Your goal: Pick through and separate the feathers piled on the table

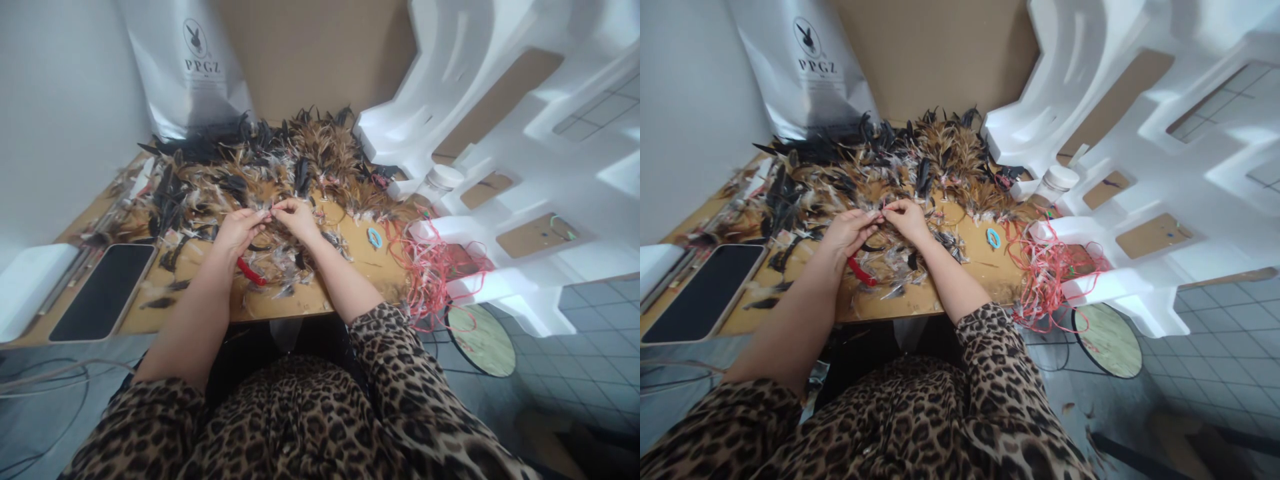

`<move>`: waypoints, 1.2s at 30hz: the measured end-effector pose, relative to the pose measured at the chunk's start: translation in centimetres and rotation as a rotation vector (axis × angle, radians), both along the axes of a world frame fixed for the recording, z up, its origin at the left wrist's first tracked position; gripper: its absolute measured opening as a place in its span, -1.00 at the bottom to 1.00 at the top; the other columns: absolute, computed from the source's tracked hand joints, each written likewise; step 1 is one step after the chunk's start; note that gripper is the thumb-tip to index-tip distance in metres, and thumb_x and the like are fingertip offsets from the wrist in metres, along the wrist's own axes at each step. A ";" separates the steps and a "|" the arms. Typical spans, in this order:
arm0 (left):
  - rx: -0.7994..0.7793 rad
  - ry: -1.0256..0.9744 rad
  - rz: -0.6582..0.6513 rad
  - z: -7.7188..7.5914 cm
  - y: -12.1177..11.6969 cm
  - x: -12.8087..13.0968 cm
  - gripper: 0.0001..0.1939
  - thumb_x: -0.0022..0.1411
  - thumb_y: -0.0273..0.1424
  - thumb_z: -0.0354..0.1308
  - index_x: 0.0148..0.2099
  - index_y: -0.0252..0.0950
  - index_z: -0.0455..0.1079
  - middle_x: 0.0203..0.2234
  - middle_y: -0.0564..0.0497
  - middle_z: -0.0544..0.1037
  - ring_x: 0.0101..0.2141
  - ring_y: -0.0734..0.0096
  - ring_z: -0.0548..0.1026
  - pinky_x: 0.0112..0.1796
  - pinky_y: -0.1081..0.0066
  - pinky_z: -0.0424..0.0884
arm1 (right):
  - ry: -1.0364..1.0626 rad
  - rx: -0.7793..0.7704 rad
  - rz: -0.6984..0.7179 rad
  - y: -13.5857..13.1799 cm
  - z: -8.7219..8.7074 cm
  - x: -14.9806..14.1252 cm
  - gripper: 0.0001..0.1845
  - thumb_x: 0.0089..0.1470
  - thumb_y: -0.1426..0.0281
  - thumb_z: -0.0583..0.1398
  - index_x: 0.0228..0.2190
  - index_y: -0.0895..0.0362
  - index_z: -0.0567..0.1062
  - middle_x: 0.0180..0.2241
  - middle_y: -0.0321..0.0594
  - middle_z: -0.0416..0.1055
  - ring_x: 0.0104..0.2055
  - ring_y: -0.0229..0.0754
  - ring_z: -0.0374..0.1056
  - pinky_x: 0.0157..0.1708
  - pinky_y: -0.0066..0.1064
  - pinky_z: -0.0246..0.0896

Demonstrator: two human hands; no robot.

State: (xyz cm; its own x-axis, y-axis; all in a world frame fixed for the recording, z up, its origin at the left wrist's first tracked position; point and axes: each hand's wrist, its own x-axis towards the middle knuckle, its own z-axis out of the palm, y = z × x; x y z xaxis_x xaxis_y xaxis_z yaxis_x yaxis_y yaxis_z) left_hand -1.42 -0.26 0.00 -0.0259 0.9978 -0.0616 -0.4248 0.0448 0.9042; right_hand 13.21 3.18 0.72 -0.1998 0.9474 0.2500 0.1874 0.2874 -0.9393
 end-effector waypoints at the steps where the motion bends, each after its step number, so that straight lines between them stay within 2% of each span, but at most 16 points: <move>1: 0.002 0.001 -0.004 0.0 0.0 0.0 -0.87 -0.11 -0.44 0.33 -0.46 -0.40 0.48 -0.50 -0.07 0.56 -0.43 0.54 0.51 -0.41 0.61 0.37 | 0.011 -0.016 0.006 0.0 0.1 0.0 -0.80 -0.13 0.34 0.22 -0.44 0.23 0.51 -0.46 -0.30 0.42 -0.43 -0.37 0.27 -0.31 -0.51 0.20; 9: -0.007 0.013 -0.007 0.0 -0.1 0.0 -0.84 -0.13 -0.45 0.35 -0.43 -0.40 0.49 -0.47 -0.08 0.57 -0.41 0.52 0.51 -0.40 0.59 0.37 | 0.102 -0.140 0.061 -0.1 0.3 0.3 -0.80 -0.17 0.39 0.25 -0.42 0.24 0.52 -0.51 -0.32 0.45 -0.50 -0.42 0.25 -0.38 -0.56 0.17; 21: 0.027 -0.032 0.025 -0.1 0.1 0.0 -0.90 -0.12 -0.48 0.33 -0.46 -0.38 0.50 -0.49 -0.06 0.57 -0.42 0.56 0.51 -0.40 0.63 0.38 | 0.190 -0.194 0.116 0.1 -0.3 0.2 -0.76 -0.20 0.33 0.28 -0.42 0.22 0.53 -0.50 -0.29 0.48 -0.52 -0.43 0.25 -0.41 -0.57 0.14; 31: 0.006 -0.060 0.026 0.1 0.1 -0.1 -0.90 -0.10 -0.50 0.31 -0.43 -0.40 0.49 -0.47 -0.07 0.56 -0.43 0.54 0.50 -0.41 0.60 0.37 | 0.083 -0.180 0.118 -0.2 0.4 0.7 -0.79 -0.23 0.36 0.26 -0.49 0.26 0.50 -0.61 -0.38 0.35 -0.59 -0.46 0.11 -0.52 -0.58 -0.01; 36: -0.018 -0.085 0.033 0.3 0.0 -0.1 -0.90 -0.10 -0.52 0.31 -0.45 -0.41 0.46 -0.48 -0.06 0.55 -0.44 0.56 0.49 -0.42 0.61 0.36 | 0.089 -0.191 0.152 -0.1 0.3 0.8 -0.79 -0.23 0.35 0.25 -0.49 0.25 0.49 -0.63 -0.39 0.33 -0.58 -0.45 0.11 -0.50 -0.57 0.01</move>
